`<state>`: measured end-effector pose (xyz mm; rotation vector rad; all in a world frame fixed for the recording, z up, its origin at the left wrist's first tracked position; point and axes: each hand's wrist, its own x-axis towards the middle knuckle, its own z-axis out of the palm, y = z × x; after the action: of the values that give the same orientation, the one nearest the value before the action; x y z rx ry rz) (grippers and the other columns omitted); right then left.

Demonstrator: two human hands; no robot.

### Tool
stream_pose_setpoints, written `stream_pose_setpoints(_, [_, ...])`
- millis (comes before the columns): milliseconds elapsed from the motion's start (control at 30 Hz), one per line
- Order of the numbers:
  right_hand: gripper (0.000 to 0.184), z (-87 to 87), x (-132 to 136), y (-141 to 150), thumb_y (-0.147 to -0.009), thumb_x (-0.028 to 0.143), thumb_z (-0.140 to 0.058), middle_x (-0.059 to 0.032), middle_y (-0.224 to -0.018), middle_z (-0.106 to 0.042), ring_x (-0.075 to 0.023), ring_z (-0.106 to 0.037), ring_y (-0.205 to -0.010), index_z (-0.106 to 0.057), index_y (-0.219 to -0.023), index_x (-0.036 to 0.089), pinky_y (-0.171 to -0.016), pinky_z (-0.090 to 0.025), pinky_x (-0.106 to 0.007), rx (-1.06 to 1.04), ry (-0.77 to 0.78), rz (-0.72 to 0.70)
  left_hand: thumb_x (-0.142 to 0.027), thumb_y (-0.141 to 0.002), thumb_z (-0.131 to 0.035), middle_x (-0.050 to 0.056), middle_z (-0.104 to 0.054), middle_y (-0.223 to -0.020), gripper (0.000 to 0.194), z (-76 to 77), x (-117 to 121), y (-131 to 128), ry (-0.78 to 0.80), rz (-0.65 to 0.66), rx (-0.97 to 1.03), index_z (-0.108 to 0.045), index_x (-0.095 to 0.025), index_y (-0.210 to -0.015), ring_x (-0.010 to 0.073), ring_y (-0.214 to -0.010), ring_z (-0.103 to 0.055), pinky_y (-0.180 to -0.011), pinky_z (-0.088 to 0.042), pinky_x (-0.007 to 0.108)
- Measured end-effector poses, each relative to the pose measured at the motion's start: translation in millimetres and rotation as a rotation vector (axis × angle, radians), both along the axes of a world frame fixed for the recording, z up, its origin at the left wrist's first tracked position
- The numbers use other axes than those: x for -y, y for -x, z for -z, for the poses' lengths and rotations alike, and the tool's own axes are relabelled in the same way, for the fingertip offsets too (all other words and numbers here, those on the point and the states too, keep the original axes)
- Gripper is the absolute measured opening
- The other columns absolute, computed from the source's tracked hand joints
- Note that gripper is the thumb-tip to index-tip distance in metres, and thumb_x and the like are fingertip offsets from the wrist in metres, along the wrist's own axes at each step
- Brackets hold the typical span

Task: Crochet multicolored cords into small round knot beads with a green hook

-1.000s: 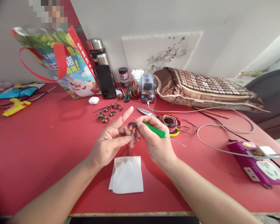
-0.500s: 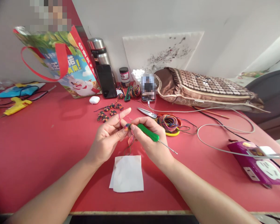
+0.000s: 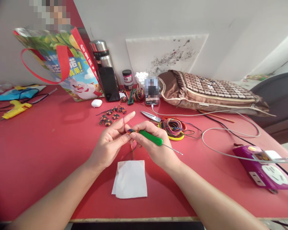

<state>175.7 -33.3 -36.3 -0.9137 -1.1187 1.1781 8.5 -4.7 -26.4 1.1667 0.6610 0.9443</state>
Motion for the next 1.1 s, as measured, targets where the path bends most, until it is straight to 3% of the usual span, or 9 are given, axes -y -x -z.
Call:
stream_pose_setpoints(167, [0.024,6.1,1.3,-1.1,-0.088,0.043,-0.093,0.0020,-0.069,-0.069,-0.0127,-0.061,-0.060,-0.079,-0.085,0.023,-0.059,-0.050,-0.029,-0.024,-0.008,0.049,-0.028,-0.095,-0.080,-0.006,-0.053,-0.077,0.067,-1.1,2.1,-1.0,0.091,0.020,0.065,-0.063,-0.030,-0.160,0.0107,-0.069,-0.052,-0.066,-0.047,0.026])
stream_pose_setpoints(367, [0.023,11.2,4.7,2.8,-0.087,0.042,-0.094,0.0035,-0.070,-0.067,-0.0115,-0.058,-0.062,-0.081,-0.089,0.024,-0.062,-0.050,-0.028,-0.159,0.033,0.051,-0.018,-0.089,-0.078,-0.007,-0.054,-0.071,0.072,-3.4,2.8,-5.2,0.214,0.066,0.184,-0.064,-0.029,-0.158,0.0091,-0.063,-0.047,-0.065,-0.041,0.026])
stream_pose_setpoints(633, [0.029,5.0,4.2,6.3,-0.080,0.044,-0.098,0.0063,-0.058,-0.057,-0.0115,-0.055,-0.055,-0.079,-0.085,0.022,-0.059,-0.050,-0.029,-0.225,0.099,0.063,-0.018,-0.086,-0.081,-0.008,-0.052,-0.069,0.070,-5.4,5.2,-3.0,0.229,0.041,0.178,-0.069,-0.028,-0.154,0.0087,-0.063,-0.044,-0.065,-0.040,0.025])
stream_pose_setpoints(900, [0.031,-1.5,3.0,7.0,-0.072,0.037,-0.103,0.0015,-0.075,-0.075,-0.0122,-0.064,-0.060,-0.081,-0.088,0.023,-0.059,-0.059,-0.028,-0.218,0.139,-0.005,-0.019,-0.084,-0.082,-0.007,-0.060,-0.074,0.080,-5.5,3.0,-6.2,0.260,0.030,0.223,-0.061,-0.028,-0.161,0.0100,-0.068,-0.058,-0.073,-0.053,0.026])
stream_pose_setpoints(1000, [0.030,-0.3,3.3,6.3,-0.069,0.033,-0.105,0.0030,-0.072,-0.074,-0.0113,-0.064,-0.059,-0.081,-0.085,0.024,-0.058,-0.058,-0.026,-0.195,0.126,-0.017,-0.021,-0.084,-0.085,-0.006,-0.062,-0.074,0.080,-7.3,3.6,-6.2,0.242,0.038,0.212,-0.063,-0.029,-0.160,0.0087,-0.068,-0.056,-0.073,-0.052,0.024])
stream_pose_setpoints(1100, [0.022,1.4,3.7,3.3,-0.076,0.033,-0.101,0.0024,-0.073,-0.075,-0.0109,-0.062,-0.058,-0.082,-0.084,0.024,-0.058,-0.056,-0.026,-0.178,0.093,0.005,-0.026,-0.082,-0.091,-0.007,-0.055,-0.070,0.077,-8.3,3.8,-6.0,0.243,0.038,0.169,-0.067,-0.029,-0.156,0.0090,-0.068,-0.052,-0.068,-0.047,0.023])
